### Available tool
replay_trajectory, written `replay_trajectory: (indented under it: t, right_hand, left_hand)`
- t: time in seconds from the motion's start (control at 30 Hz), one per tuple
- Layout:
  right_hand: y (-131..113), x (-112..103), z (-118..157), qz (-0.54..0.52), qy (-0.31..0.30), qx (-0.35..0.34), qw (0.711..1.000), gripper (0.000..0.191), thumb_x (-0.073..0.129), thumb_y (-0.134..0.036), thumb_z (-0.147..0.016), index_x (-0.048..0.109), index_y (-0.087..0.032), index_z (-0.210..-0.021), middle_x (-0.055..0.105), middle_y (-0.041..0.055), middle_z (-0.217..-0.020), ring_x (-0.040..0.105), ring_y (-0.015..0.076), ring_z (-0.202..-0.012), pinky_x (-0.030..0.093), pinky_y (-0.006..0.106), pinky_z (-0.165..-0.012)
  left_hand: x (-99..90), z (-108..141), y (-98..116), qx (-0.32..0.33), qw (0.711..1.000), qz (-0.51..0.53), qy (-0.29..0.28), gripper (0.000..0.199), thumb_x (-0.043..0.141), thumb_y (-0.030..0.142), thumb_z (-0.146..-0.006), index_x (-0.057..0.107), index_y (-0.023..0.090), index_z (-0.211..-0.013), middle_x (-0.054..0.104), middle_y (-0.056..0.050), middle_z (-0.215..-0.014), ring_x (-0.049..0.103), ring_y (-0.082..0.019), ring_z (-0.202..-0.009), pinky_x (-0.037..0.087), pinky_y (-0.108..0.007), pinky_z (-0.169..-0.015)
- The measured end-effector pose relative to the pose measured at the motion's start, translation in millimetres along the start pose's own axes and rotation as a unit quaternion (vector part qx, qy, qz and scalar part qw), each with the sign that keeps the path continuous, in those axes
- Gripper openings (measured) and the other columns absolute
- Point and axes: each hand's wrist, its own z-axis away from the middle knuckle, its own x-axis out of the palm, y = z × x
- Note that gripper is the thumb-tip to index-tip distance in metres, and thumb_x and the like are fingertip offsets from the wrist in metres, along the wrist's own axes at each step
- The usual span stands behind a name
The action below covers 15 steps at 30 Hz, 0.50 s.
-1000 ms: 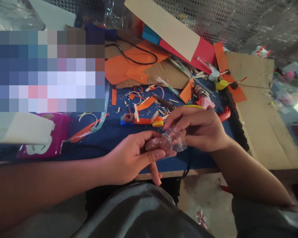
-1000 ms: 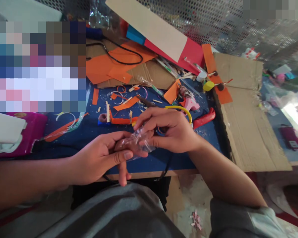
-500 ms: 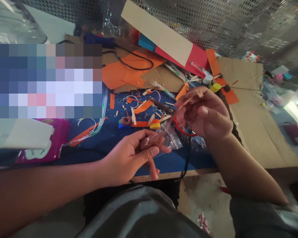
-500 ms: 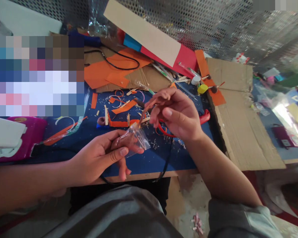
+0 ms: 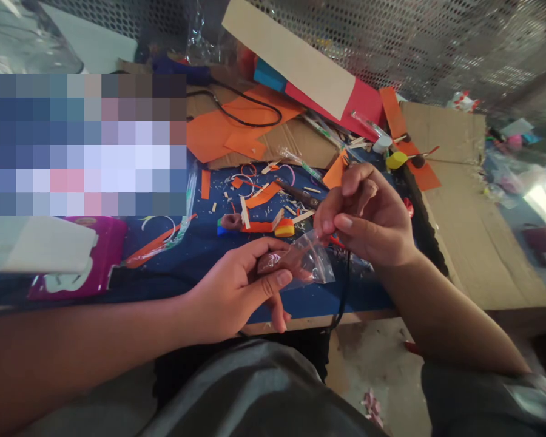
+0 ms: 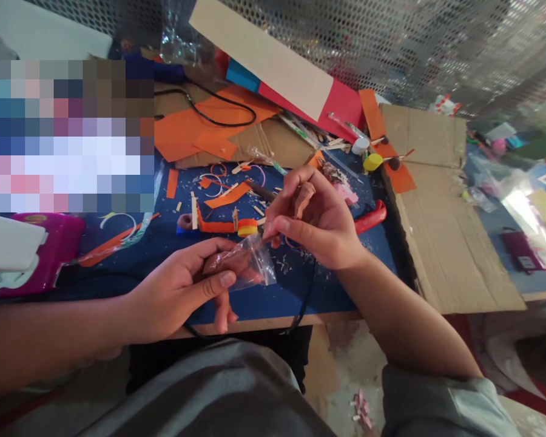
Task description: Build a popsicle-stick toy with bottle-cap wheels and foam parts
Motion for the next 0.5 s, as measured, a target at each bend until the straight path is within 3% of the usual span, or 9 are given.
replay_trajectory:
  t: [0.17, 0.33, 0.5]
  right_hand:
    - [-3.7, -0.8, 2.8, -0.03, -0.027, 0.065, 0.997, 0.055, 0.091, -0.041, -0.087, 0.061, -0.033, -0.132, 0.06, -0.0052, -0.079, 0.06, 0.0152, -0.064, 0.054, 0.027, -0.049]
    - [-11.4, -3.5, 0.5, 0.0, -0.089, 0.106, 0.99, 0.042, 0.093, -0.029, -0.085, 0.069, -0.021, -0.119, 0.062, -0.0009, -0.085, 0.058, 0.0121, -0.074, 0.05, 0.023, -0.058]
    - [-12.0, -12.9, -3.7, 0.069, -0.16, 0.144, 0.974, 0.037, 0.09, -0.028, -0.09, 0.071, -0.017, -0.121, 0.07, 0.0019, -0.092, 0.063, 0.0111, -0.076, 0.052, 0.022, -0.064]
  left_hand:
    - [-0.8, -0.7, 0.7, 0.0, 1.0, 0.001, 0.004, 0.034, 0.073, 0.038, -0.106, 0.055, 0.018, -0.127, 0.082, -0.012, -0.128, 0.075, -0.007, -0.055, 0.071, -0.03, -0.074]
    - [-0.4, 0.0, 2.5, 0.004, 1.0, -0.003, 0.013, 0.036, 0.075, 0.039, -0.104, 0.056, 0.017, -0.124, 0.08, -0.013, -0.132, 0.074, -0.006, -0.055, 0.071, -0.03, -0.074]
    - [0.3, 0.4, 1.2, -0.004, 1.0, -0.007, 0.025, 0.038, 0.077, 0.041, -0.102, 0.057, 0.017, -0.123, 0.082, -0.012, -0.127, 0.073, -0.007, -0.054, 0.071, -0.031, -0.074]
